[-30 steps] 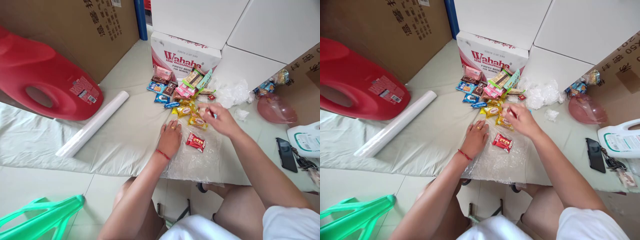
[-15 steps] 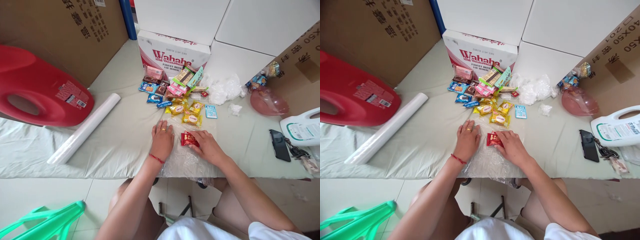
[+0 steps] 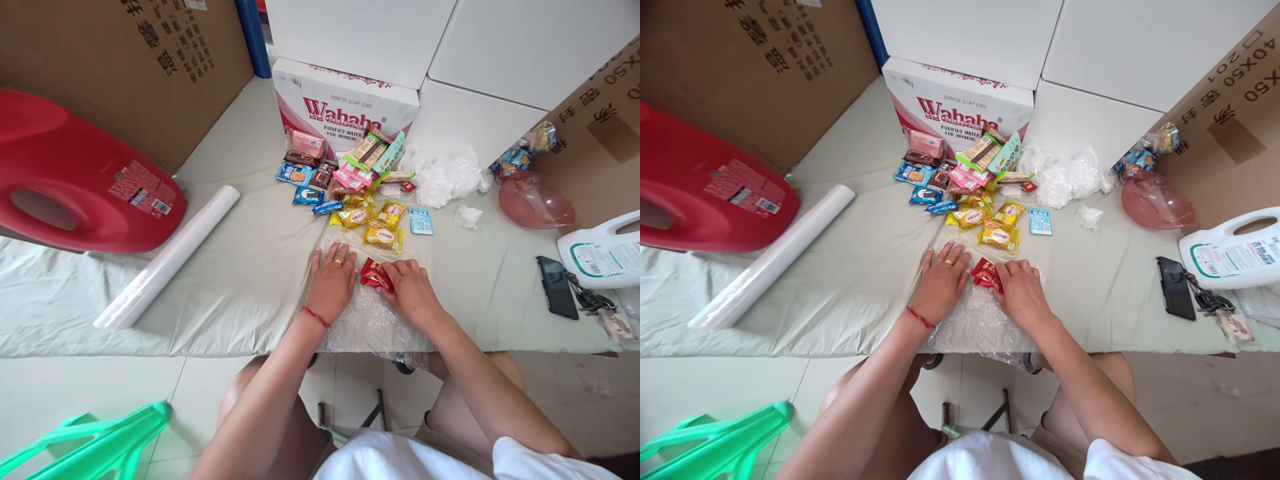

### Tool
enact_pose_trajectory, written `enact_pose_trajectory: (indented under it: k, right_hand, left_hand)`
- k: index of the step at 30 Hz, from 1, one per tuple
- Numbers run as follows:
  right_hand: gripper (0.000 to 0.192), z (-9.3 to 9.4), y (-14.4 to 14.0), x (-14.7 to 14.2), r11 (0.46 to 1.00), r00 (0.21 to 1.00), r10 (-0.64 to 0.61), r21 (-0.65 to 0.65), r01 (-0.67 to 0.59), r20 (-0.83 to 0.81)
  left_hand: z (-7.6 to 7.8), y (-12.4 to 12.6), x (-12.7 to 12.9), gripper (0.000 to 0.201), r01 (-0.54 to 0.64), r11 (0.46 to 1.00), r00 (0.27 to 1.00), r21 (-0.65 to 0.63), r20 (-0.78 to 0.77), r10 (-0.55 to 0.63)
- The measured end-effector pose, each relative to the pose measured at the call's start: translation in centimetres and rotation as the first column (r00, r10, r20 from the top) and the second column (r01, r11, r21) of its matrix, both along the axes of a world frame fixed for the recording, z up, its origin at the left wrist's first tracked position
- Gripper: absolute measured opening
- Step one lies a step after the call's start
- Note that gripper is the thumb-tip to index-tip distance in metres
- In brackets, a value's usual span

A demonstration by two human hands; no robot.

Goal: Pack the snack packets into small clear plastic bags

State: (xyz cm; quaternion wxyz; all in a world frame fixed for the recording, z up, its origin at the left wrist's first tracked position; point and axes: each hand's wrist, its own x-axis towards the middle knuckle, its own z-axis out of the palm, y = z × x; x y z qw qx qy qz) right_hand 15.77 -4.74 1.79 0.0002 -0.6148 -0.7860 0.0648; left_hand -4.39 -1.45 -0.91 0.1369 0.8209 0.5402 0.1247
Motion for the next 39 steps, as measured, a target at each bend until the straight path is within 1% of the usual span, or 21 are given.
enact_pose_trajectory:
  k: [5, 10, 12, 15, 18, 19, 20, 21, 22, 23, 24, 25, 26, 27, 29, 31, 32, 33, 35, 37, 39]
  right_hand:
    - [0.047, 0.4, 0.5, 0.9, 0.989, 0.989, 0.149, 0.003, -0.149, 0.008]
    - [0.043, 0.3, 0.9, 1.1, 0.943, 0.944, 0.329, 0.066, -0.326, -0.028]
    - [0.042, 0.2, 1.4, 1.0, 0.934, 0.934, 0.354, 0.064, -0.351, -0.053]
    - [0.044, 0.2, 2.0, 1.1, 0.947, 0.942, 0.32, 0.021, -0.32, -0.096]
    - [0.047, 0.6, 2.2, 1.5, 0.958, 0.945, 0.283, 0.009, -0.285, -0.162]
    - [0.047, 0.7, 2.1, 1.7, 0.961, 0.942, 0.275, 0.023, -0.276, -0.194]
    - [0.046, 0.9, 1.9, 1.9, 0.964, 0.936, 0.266, 0.044, -0.263, -0.23]
    - [0.043, 1.1, 1.6, 2.0, 0.967, 0.929, 0.255, 0.067, -0.246, -0.269]
    - [0.038, 1.3, 1.2, 2.1, 0.971, 0.921, 0.239, 0.092, -0.221, -0.309]
    - [0.034, 1.4, 0.7, 2.0, 0.977, 0.915, 0.211, 0.114, -0.182, -0.344]
    - [0.032, 1.6, 0.1, 1.8, 0.983, 0.913, 0.168, 0.128, -0.129, -0.372]
    - [0.032, 1.8, -0.7, 1.4, 0.99, 0.915, 0.11, 0.126, -0.065, -0.389]
    - [0.034, 1.9, -1.4, 0.8, 0.994, 0.922, 0.04, 0.107, 0.001, -0.386]
    - [0.035, 2.0, -2.2, 0.1, 0.996, 0.932, -0.031, 0.071, 0.061, -0.361]
    - [0.038, 2.1, -3.6, -1.9, 0.991, 0.958, -0.131, -0.02, 0.131, -0.255]
    - [0.046, 1.9, -4.5, -3.8, 0.985, 0.978, -0.156, -0.093, 0.144, -0.135]
    - [0.049, 1.7, -4.7, -4.5, 0.984, 0.984, -0.151, -0.115, 0.139, -0.097]
    - [0.05, 1.6, -4.9, -5.1, 0.983, 0.987, -0.144, -0.127, 0.134, -0.076]
    - [0.047, 1.3, -4.9, -5.5, 0.983, 0.987, -0.14, -0.132, 0.129, -0.075]
    - [0.043, 1.1, -4.9, -5.1, 0.982, 0.983, -0.148, -0.137, 0.133, -0.109]
    - [0.042, 1.1, -5.0, -4.5, 0.974, 0.97, -0.189, -0.157, 0.165, -0.155]
  left_hand:
    - [0.2, -0.1, -0.1, 0.046, -0.012, 0.999, 1.0, -0.034, 0.006, 0.012]
    - [0.1, -0.2, -0.5, 0.047, 0.011, 1.0, 1.0, -0.014, 0.003, -0.011]
    - [0.2, -0.2, -0.5, 0.048, 0.013, 0.999, 1.0, -0.035, -0.014, -0.014]
    - [0.6, -0.2, -0.7, 0.047, -0.016, 1.0, 1.0, -0.005, 0.026, 0.016]
    - [1.2, -0.1, -1.2, 0.042, -0.107, 0.992, 0.988, 0.059, 0.117, 0.099]
    - [1.5, -0.1, -1.4, 0.042, -0.09, 0.994, 0.986, 0.06, 0.146, 0.08]
    - [1.7, -0.1, -1.6, 0.044, -0.022, 0.999, 0.984, 0.044, 0.176, 0.014]
    - [1.9, -0.1, -1.8, 0.048, 0.09, 0.996, 0.973, 0.019, 0.213, -0.092]
    - [2.1, -0.2, -2.0, 0.053, 0.22, 0.976, 0.944, -0.006, 0.255, -0.211]
    - [2.2, -0.3, -2.0, 0.057, 0.331, 0.943, 0.905, -0.026, 0.292, -0.309]
    - [2.3, -0.4, -2.0, 0.058, 0.401, 0.915, 0.874, -0.041, 0.316, -0.369]
    - [2.4, -0.5, -1.9, 0.057, 0.422, 0.905, 0.863, -0.051, 0.327, -0.384]
    - [2.4, -0.6, -1.8, 0.055, 0.402, 0.914, 0.871, -0.055, 0.329, -0.364]
    - [2.4, -0.6, -1.6, 0.051, 0.356, 0.933, 0.888, -0.055, 0.332, -0.319]
    - [2.3, -0.4, -1.3, 0.046, 0.231, 0.971, 0.914, -0.065, 0.355, -0.194]
    - [2.1, -0.1, -1.0, 0.041, 0.114, 0.989, 0.929, -0.095, 0.364, -0.072]
    - [1.9, 0.0, -0.9, 0.04, 0.074, 0.991, 0.936, -0.112, 0.349, -0.03]
    - [1.6, 0.2, -0.7, 0.038, 0.051, 0.991, 0.945, -0.123, 0.326, -0.008]
    - [1.1, 0.3, -0.4, 0.038, 0.05, 0.991, 0.959, -0.122, 0.282, -0.014]
    - [0.7, 0.3, -0.2, 0.042, 0.067, 0.991, 0.965, -0.112, 0.259, -0.036]
    - [0.4, 0.1, -0.1, 0.046, 0.058, 0.991, 0.97, -0.118, 0.24, -0.028]
